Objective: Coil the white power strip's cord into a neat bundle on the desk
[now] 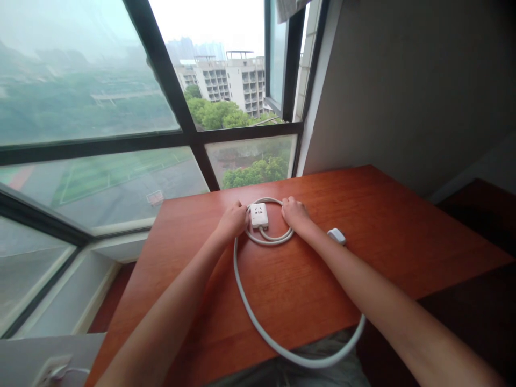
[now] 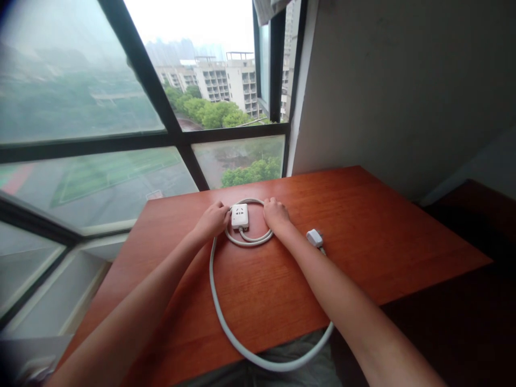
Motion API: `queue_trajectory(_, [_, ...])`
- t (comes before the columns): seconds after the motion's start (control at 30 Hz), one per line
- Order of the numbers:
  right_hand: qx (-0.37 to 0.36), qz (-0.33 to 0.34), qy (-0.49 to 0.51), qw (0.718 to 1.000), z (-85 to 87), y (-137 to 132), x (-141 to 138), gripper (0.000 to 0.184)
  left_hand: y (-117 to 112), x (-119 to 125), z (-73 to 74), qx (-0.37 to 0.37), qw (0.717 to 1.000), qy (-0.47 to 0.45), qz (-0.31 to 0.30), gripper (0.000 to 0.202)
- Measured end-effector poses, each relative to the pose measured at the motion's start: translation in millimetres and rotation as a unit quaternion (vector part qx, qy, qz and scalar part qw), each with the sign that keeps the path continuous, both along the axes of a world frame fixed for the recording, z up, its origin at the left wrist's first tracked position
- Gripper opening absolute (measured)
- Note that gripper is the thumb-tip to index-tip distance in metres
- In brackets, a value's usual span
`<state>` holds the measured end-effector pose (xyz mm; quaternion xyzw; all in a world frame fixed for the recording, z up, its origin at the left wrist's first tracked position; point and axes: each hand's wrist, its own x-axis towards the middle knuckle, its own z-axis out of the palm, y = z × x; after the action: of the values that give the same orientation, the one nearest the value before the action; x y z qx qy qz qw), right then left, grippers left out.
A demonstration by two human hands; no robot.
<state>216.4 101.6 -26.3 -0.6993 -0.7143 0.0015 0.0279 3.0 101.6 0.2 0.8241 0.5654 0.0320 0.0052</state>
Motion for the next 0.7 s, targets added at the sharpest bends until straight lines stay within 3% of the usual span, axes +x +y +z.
queue_trajectory(0.2, [0.001,0.000,0.006,1.000,1.6,-3,0,0.031,-5,28,10.3,-0.036,0.998,-0.011,0.057,0.073])
queue_trajectory(0.33, [-0.002,0.004,0.011,1.000,3.4,-5,0,0.032,-12,42,16.6,-0.020,0.997,-0.003,0.076,0.082])
queue_trajectory(0.5, [-0.013,0.007,0.016,1.000,6.3,-6,-1,0.030,-18,54,22.4,-0.073,0.993,0.018,0.089,0.082])
queue_trajectory(0.7, [-0.009,0.033,0.014,0.999,30.0,-27,0,0.026,-23,60,7.1,-0.032,0.993,-0.015,0.113,0.065])
